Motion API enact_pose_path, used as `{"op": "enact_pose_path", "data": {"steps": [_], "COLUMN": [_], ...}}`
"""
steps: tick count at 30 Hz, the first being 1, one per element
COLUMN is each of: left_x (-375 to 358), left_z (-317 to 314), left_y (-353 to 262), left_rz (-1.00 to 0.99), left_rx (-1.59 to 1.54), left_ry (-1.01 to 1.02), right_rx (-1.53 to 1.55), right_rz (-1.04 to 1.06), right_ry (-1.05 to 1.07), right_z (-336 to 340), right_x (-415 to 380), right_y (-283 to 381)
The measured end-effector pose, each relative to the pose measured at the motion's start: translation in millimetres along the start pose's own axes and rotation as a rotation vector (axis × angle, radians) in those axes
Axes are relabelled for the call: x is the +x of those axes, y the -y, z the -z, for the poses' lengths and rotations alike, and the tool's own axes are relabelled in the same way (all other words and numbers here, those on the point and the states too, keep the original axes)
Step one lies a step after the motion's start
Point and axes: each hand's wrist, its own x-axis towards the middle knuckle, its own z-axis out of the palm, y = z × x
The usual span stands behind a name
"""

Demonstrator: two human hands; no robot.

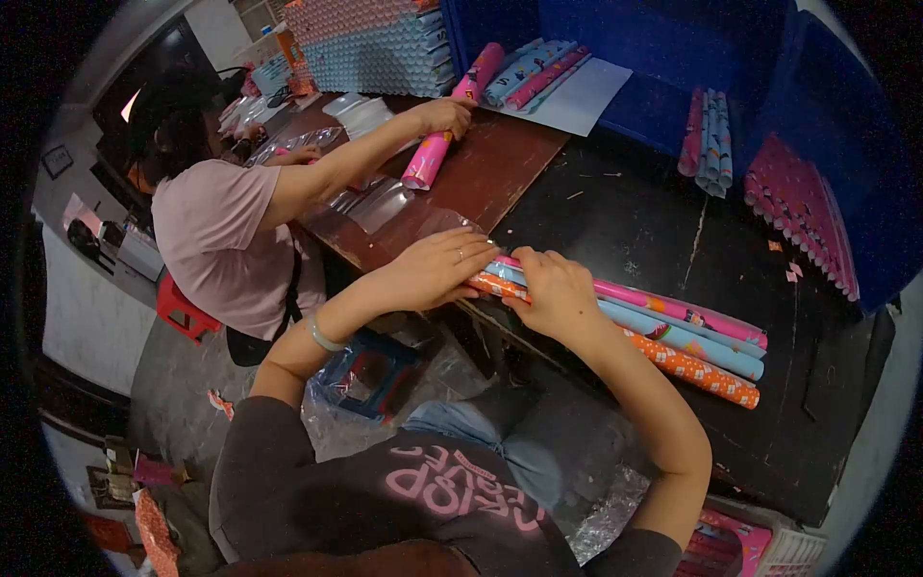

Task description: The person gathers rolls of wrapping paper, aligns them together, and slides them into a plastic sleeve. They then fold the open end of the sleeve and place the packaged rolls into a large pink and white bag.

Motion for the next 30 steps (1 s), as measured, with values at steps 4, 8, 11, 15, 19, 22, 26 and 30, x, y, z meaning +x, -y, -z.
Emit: {"op": "enact_pose_path", "data": {"steps": [4,8,11,15,19,22,26,30], "left_x": [24,27,26,23,23,27,35,60], "left_z": [-19,-28,-26,-25,-28,-29,-30,-44], "left_y": [5,7,4,0,1,0,4,-15], "left_rz": [-0.022,-0.051,-0.091,-0.065,-0.055,-0.072,-0.123,-0.178], "left_rx": [-0.166,-0.154,-0.094,-0.066,-0.036,-0.017,-0.037,-0.046], "left_ry": [0.041,0.050,0.016,0.020,0.016,0.023,0.014,0.020], "right_rx": [0.056,0.037,0.011,-0.176,-0.336,-0.187,-0.126,-0.098], "right_rz": [-0.056,-0.145,-0.068,-0.186,-0.279,-0.320,-0.328,-0.355], "right_ry": [-0.021,0.077,0.206,0.208,0.214,0.074,-0.050,-0.075], "right_z": [-2,5,26,85,144,143,137,123], "right_x": [4,2,-22,-110,-191,-210,-209,-203], "right_y": [-1,-6,-25,-75,-117,-134,-128,-116]}}
